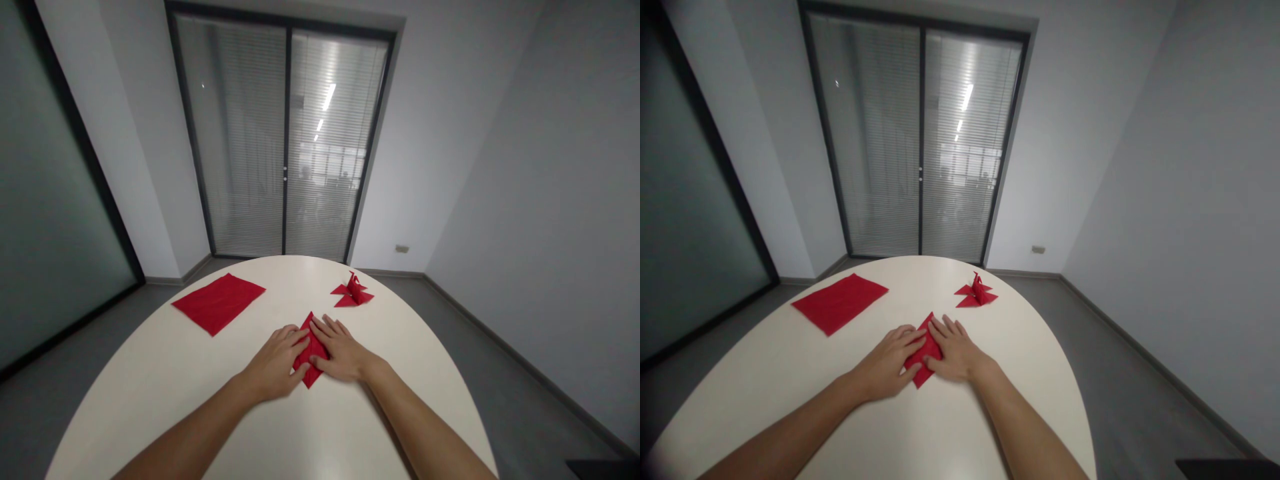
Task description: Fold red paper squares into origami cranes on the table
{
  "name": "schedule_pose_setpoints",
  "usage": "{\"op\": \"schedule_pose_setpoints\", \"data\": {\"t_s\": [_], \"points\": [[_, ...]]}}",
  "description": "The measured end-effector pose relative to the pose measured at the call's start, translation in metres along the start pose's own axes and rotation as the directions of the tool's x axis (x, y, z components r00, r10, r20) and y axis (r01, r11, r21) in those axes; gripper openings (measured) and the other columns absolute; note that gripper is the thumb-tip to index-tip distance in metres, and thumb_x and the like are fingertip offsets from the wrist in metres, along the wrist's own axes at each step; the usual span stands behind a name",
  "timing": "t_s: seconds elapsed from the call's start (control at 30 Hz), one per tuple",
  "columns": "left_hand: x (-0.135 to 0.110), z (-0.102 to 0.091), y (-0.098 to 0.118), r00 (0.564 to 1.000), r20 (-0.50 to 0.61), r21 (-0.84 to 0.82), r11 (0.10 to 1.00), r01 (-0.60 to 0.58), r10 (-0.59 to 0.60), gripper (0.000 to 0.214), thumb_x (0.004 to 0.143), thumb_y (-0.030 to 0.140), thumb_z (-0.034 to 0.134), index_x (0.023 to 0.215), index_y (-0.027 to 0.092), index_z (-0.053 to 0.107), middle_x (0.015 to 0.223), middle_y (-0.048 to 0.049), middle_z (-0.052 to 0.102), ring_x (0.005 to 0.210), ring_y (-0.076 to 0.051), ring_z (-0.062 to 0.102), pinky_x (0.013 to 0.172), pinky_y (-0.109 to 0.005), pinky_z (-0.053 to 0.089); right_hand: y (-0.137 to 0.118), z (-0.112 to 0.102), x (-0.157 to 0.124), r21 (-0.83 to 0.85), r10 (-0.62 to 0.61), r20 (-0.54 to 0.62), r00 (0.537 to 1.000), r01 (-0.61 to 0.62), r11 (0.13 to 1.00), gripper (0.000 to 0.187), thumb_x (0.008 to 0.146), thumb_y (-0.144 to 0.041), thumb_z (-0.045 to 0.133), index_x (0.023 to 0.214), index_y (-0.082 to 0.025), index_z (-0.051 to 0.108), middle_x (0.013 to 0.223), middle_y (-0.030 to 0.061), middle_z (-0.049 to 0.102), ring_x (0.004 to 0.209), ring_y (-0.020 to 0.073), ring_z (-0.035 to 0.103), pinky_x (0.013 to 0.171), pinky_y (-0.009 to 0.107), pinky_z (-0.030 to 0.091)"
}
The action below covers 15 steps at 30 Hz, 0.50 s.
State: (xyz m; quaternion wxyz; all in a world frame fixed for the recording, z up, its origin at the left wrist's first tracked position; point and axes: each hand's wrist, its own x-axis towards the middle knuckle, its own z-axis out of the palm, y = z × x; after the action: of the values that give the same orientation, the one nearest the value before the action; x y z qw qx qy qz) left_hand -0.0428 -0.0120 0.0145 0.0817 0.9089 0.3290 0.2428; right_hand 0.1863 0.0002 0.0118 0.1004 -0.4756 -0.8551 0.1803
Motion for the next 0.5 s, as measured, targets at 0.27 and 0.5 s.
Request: {"op": "schedule_pose_setpoints", "data": {"t_s": [0.27,0.5], "points": [[0.0,-0.001,0.0,1.0,-0.002,-0.008,1.0,0.015,-0.015,0.033,0.09,0.025,0.063,0.123,0.024,0.067,0.124,-0.0087,0.066,0.118,-0.028,0.056,0.105,-0.047,0.044,-0.004,-0.007,0.002,-0.043,-0.103,-0.186,0.977,0.097,0.994,0.054,0.094,-0.037,0.059,0.143,-0.015,0.056,0.152,0.0183,0.049,0.142,0.0347,0.04,0.119,0.051,0.029],[0.004,0.001,-0.006,0.998,-0.034,-0.01,0.999,0.045,-0.045,0.021,0.091,0.017,0.061,0.105,0.025,0.075,0.11,-0.0047,0.074,0.107,-0.025,0.062,0.098,-0.045,0.047,-0.01,-0.016,-0.001,0.034,-0.143,-0.232,0.962,0.155,0.987,0.031,0.083,-0.021,0.066,0.113,-0.02,0.069,0.109,0.0097,0.071,0.103,0.0267,0.063,0.094,0.04,0.048]]}}
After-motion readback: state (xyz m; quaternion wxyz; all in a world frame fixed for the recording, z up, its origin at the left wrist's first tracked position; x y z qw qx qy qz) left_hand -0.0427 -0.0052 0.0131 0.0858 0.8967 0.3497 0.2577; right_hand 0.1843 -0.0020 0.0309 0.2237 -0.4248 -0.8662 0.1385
